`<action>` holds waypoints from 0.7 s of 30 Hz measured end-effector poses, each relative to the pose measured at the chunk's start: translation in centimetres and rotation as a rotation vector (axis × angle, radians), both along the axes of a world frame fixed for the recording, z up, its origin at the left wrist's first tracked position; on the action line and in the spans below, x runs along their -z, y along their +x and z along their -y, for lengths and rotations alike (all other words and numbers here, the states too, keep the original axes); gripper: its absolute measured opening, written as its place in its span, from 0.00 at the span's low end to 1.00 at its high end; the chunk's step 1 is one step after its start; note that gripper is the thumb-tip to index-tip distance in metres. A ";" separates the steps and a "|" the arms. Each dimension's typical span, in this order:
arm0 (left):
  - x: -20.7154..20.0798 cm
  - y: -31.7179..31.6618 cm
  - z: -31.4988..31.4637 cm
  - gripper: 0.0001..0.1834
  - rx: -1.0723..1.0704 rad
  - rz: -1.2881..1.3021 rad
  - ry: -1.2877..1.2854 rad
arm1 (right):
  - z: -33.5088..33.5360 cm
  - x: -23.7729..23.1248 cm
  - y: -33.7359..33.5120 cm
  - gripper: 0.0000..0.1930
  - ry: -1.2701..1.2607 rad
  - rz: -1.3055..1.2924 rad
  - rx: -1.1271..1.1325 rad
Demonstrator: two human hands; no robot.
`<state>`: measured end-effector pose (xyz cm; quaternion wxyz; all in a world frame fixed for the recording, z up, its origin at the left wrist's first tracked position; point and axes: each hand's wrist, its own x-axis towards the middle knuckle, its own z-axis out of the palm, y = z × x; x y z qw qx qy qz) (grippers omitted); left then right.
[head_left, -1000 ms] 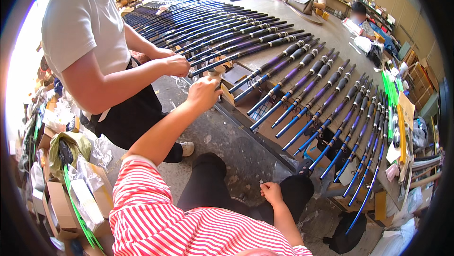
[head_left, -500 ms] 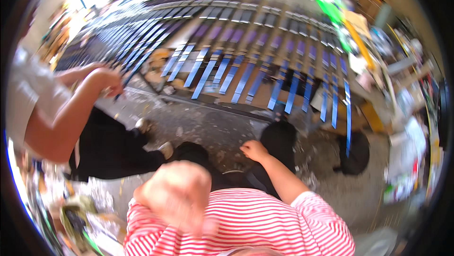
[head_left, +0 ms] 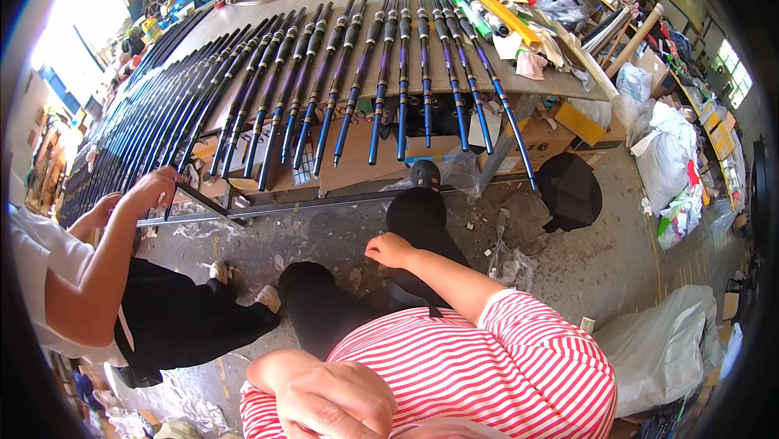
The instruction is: The person wipes down several long blue rods with a cloth and slides small rings onto the ends of the rods by hand.
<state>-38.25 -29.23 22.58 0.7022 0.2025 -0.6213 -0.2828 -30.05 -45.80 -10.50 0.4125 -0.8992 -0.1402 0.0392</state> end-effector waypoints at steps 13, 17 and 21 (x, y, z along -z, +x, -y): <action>0.4 0.0 -3.3 0.14 0.070 -0.022 -0.097 | -0.7 2.4 1.5 0.11 -0.179 -0.041 -0.060; 1.1 2.1 -5.9 0.15 0.011 0.019 -0.129 | 1.9 5.1 1.6 0.11 -0.215 -0.138 0.044; 5.2 5.4 -9.1 0.16 -0.308 -0.033 -0.032 | 6.2 8.0 0.9 0.11 -0.268 -0.122 0.150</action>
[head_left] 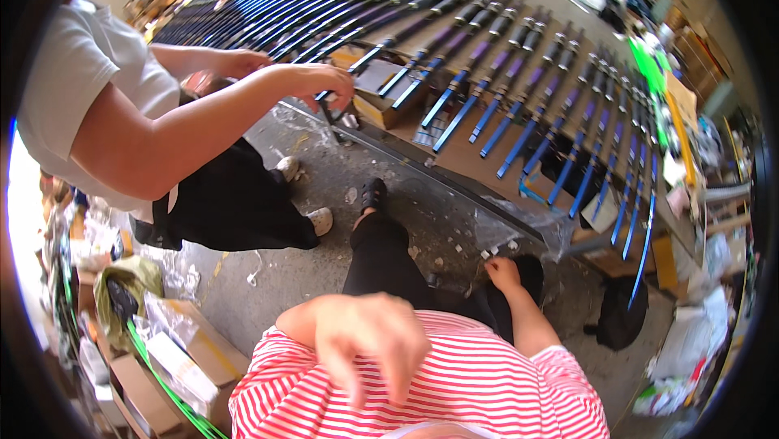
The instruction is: The person wipes down several long blue rods with a cloth and slides small rings onto the ends of the rods by hand.
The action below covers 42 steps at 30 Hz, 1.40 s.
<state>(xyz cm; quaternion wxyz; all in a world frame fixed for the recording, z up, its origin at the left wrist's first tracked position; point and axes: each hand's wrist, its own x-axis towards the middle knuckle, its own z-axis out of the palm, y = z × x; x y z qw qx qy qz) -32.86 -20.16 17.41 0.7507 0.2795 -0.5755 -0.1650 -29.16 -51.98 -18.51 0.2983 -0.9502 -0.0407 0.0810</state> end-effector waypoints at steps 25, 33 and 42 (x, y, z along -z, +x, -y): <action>5.9 26.8 -9.5 0.10 -1.750 0.449 1.789 | -4.2 3.0 2.6 0.08 -0.031 0.171 0.230; 6.3 27.8 -8.2 0.18 -1.717 0.473 1.495 | -9.4 4.7 5.4 0.11 0.773 -0.076 0.734; 5.0 19.7 -10.7 0.12 -1.552 0.782 0.783 | -12.8 5.5 6.7 0.10 0.414 0.295 0.466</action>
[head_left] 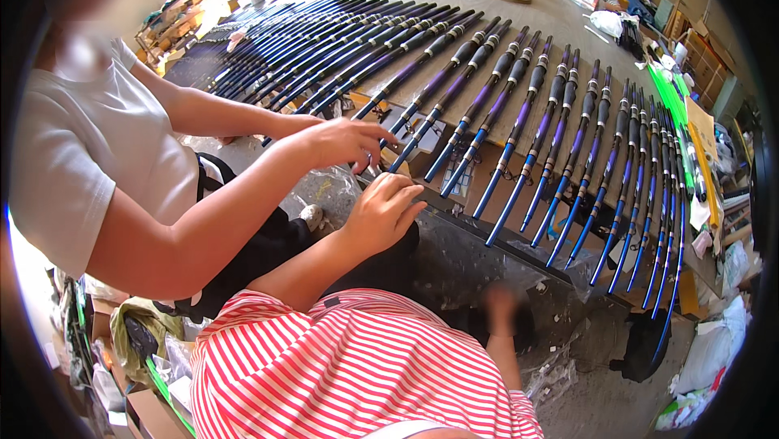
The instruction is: The person wipes down several long blue rods with a cloth and slides small rings onto the ends of the rods by hand.
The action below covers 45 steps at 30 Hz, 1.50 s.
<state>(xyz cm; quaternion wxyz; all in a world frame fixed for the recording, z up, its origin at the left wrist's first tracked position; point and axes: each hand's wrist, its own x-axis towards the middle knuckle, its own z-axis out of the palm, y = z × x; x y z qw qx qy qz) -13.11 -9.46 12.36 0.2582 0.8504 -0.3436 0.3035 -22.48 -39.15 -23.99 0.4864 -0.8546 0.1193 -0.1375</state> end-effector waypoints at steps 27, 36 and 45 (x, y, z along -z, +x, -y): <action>8.8 13.2 -6.9 0.19 0.938 -1.771 -1.680 | -21.5 -26.1 18.3 0.14 1.556 -0.086 -0.523; 8.3 14.6 -7.5 0.23 0.851 -1.758 -1.580 | -22.5 -25.4 21.6 0.16 1.832 -0.003 -0.497; 15.0 13.4 -17.7 0.14 0.807 -1.469 -2.105 | -29.0 -25.4 22.0 0.16 1.599 -0.370 -0.631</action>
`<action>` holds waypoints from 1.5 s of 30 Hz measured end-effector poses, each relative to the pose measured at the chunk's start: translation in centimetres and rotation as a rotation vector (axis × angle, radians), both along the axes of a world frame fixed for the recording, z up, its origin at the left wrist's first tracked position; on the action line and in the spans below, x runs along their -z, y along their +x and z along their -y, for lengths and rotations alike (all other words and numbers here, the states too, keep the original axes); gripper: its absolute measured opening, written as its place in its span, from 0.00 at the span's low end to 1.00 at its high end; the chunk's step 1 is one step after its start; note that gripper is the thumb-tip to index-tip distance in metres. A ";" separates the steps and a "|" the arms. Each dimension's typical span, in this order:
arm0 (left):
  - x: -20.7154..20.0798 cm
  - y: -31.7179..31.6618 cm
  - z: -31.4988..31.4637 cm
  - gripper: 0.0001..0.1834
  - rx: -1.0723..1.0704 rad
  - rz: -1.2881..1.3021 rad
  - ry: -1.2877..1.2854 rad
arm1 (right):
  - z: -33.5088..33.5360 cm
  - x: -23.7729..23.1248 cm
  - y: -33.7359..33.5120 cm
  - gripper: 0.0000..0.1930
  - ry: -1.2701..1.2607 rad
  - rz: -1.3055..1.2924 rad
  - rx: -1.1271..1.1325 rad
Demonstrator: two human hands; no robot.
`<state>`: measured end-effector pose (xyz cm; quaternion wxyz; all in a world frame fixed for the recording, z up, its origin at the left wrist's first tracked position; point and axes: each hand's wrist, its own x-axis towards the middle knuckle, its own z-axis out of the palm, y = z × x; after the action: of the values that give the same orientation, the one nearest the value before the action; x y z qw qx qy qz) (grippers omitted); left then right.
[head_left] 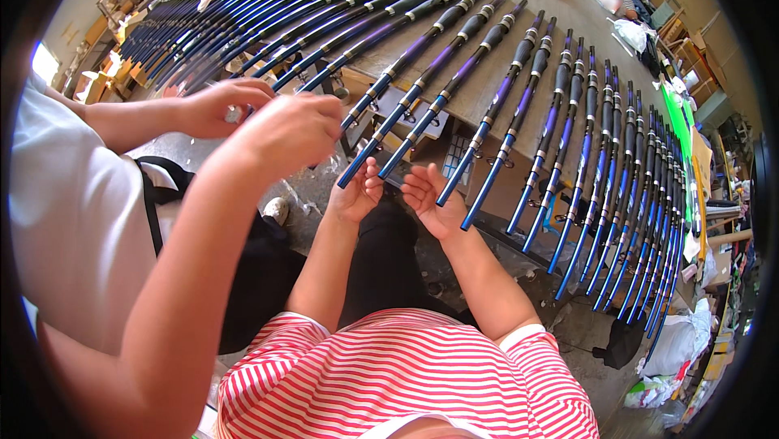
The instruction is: The person wipes down several long blue rods with a cloth and slides small rings onto the ends of the rods by hand.
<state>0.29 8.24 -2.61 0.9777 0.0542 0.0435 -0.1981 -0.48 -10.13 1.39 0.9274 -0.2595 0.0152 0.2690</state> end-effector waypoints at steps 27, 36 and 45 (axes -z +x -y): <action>-7.2 8.9 -3.4 0.24 0.290 0.105 0.210 | -8.4 -1.0 6.2 0.19 0.391 0.090 0.160; -0.1 7.4 -11.2 0.16 0.377 -0.146 0.389 | -5.2 1.7 2.4 0.17 0.247 0.076 0.163; -0.9 8.1 -18.6 0.17 0.155 0.019 0.237 | -8.0 1.0 2.6 0.13 0.261 -0.172 0.356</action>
<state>8.36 26.85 -1.72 0.9466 0.1744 0.0531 -0.2658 2.13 -2.14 0.43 0.9812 -0.1066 0.1049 0.1220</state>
